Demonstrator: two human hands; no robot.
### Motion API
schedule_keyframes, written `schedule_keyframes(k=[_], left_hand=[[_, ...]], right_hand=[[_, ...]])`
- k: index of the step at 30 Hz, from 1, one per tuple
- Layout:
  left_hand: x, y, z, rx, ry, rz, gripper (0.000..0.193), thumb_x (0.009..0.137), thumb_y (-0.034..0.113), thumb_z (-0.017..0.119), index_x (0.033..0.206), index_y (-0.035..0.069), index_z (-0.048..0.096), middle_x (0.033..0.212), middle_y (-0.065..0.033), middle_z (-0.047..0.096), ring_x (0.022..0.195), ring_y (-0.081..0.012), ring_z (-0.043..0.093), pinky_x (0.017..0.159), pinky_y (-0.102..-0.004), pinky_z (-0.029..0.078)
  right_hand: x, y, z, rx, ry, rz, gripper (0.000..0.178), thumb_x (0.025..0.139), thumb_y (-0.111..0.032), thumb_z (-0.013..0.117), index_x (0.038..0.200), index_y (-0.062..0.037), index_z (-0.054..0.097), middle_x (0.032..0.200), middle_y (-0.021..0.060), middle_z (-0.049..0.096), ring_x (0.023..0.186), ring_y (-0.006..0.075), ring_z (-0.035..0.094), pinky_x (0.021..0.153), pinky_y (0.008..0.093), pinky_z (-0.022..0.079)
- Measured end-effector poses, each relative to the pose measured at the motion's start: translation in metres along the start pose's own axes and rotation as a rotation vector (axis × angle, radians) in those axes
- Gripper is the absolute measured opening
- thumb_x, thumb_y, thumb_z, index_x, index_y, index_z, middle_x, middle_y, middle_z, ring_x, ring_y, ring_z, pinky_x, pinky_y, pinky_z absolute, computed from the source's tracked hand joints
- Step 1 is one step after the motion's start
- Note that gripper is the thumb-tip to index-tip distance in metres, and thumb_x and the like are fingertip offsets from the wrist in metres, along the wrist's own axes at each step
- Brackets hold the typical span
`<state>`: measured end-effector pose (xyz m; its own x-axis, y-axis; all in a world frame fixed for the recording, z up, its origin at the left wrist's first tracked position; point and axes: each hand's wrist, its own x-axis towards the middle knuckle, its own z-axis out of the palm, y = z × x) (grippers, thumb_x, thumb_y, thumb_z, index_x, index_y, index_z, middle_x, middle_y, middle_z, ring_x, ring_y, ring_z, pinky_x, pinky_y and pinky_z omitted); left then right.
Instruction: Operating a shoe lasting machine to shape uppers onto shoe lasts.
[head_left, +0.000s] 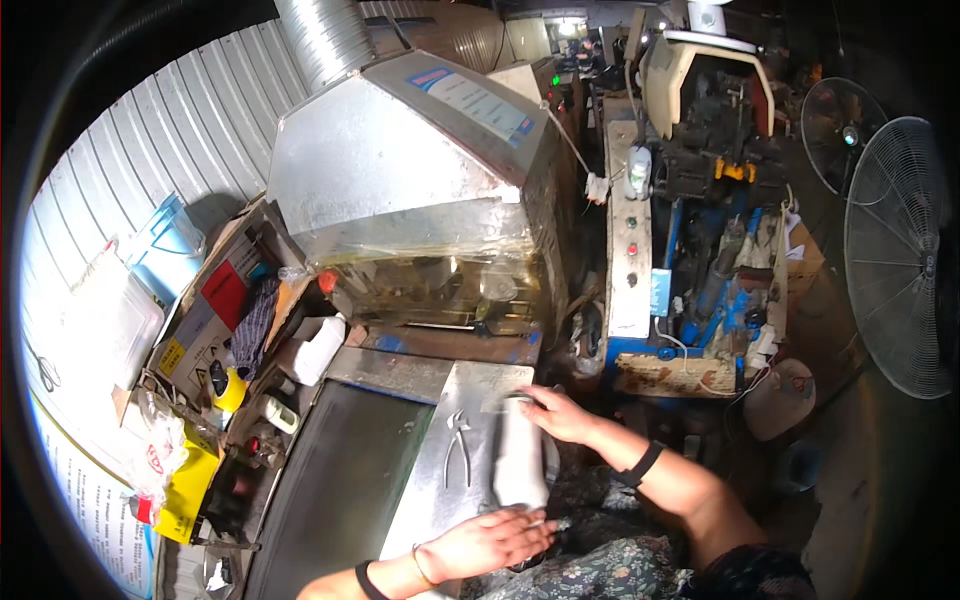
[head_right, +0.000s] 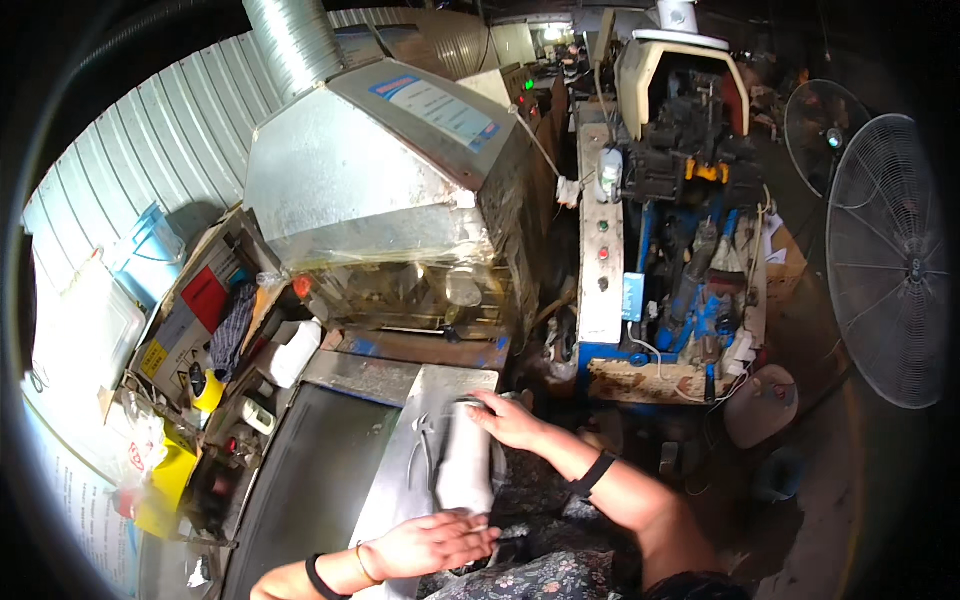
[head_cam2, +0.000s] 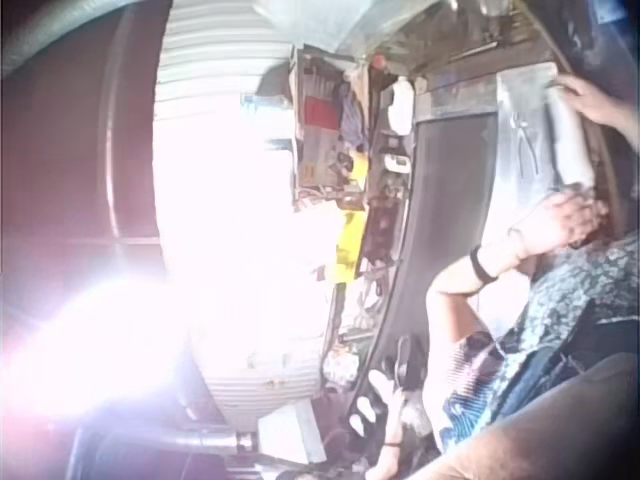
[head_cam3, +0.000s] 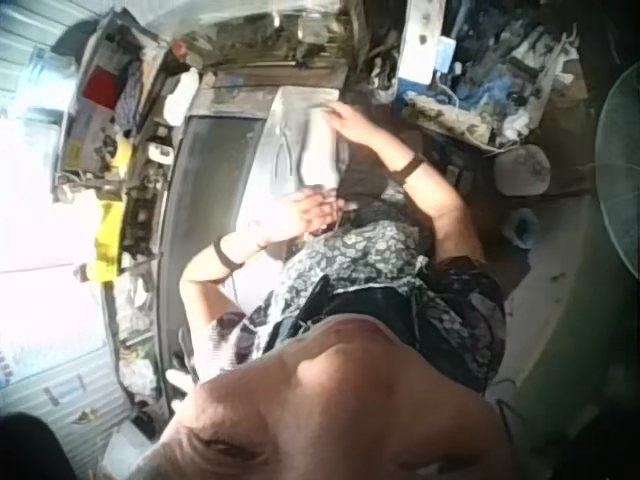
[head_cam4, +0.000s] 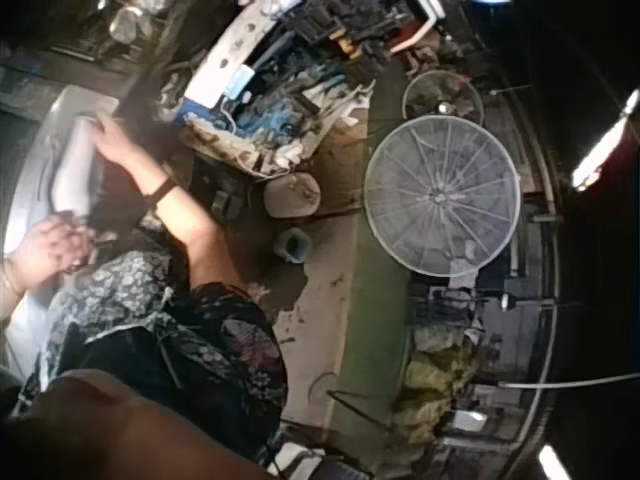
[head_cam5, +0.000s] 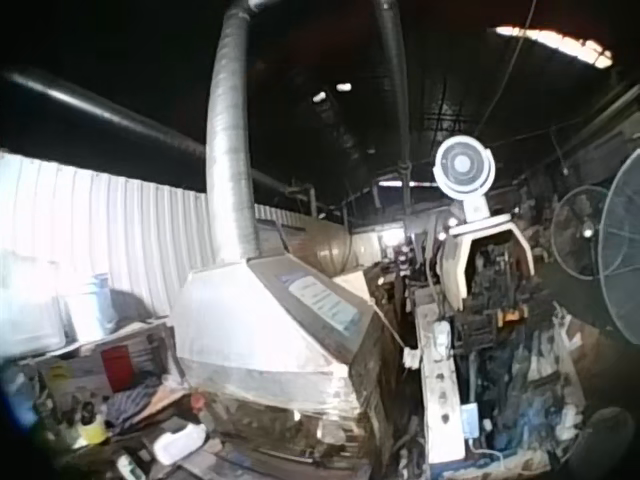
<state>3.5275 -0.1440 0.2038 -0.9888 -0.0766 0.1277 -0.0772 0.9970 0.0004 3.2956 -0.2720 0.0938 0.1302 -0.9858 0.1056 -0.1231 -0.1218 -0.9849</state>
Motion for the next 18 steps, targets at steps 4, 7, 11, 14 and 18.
schedule_keyframes(k=[4, 7, 11, 14, 18], left_hand=[[0.012, -0.037, 0.053, -0.100, 0.086, -0.019, 0.057, 0.081, 0.017, 0.062, 0.136, 0.008, 0.051, 0.145, -0.0106, 0.047, 0.134, -0.0260, 0.045, 0.113, -0.0351, 0.034], [0.032, -0.066, 0.108, -0.383, 0.583, -0.697, 0.074, 0.081, 0.023, 0.075, 0.144, 0.003, 0.041, 0.145, -0.0214, 0.044, 0.135, -0.0337, 0.042, 0.112, -0.0383, 0.033], [0.070, -0.103, 0.135, -1.299, 0.475, -0.654, 0.097, 0.082, 0.030, 0.079, 0.150, -0.005, 0.020, 0.148, -0.0246, 0.039, 0.139, -0.0295, 0.037, 0.114, -0.0360, 0.031], [0.086, -0.100, 0.124, -1.143, 0.530, -0.870, 0.089, 0.081, 0.028, 0.079, 0.145, -0.009, 0.029, 0.142, -0.0259, 0.045, 0.135, -0.0318, 0.043, 0.112, -0.0363, 0.034], [0.081, -0.087, 0.144, -1.085, 0.564, -0.902, 0.077, 0.083, 0.023, 0.076, 0.140, -0.009, 0.036, 0.132, -0.0242, 0.053, 0.125, -0.0314, 0.052, 0.105, -0.0366, 0.041]], right_hand=[[-0.028, 0.038, -0.033, -0.102, 0.303, -0.064, 0.031, 0.096, -0.029, 0.062, 0.112, -0.0022, 0.067, 0.094, 0.0137, 0.073, 0.088, 0.0126, 0.068, 0.076, 0.0293, 0.052], [-0.067, 0.023, -0.035, -0.293, 0.259, -0.017, 0.023, 0.092, -0.023, 0.068, 0.107, -0.0045, 0.070, 0.090, 0.0177, 0.072, 0.081, 0.0224, 0.073, 0.068, 0.0318, 0.054], [-0.058, -0.006, -0.035, -0.298, 0.110, -0.117, 0.028, 0.091, -0.021, 0.068, 0.113, -0.0039, 0.067, 0.092, 0.0191, 0.071, 0.086, 0.0265, 0.073, 0.071, 0.0346, 0.055], [-0.044, -0.021, -0.046, -0.308, -0.079, -0.123, 0.035, 0.093, -0.018, 0.064, 0.123, 0.0002, 0.061, 0.098, 0.0206, 0.071, 0.093, 0.0293, 0.071, 0.076, 0.0355, 0.055], [-0.050, -0.012, -0.035, -0.459, -0.115, -0.030, 0.034, 0.092, -0.016, 0.064, 0.122, 0.0000, 0.061, 0.093, 0.0228, 0.070, 0.086, 0.0338, 0.071, 0.072, 0.0372, 0.056]])
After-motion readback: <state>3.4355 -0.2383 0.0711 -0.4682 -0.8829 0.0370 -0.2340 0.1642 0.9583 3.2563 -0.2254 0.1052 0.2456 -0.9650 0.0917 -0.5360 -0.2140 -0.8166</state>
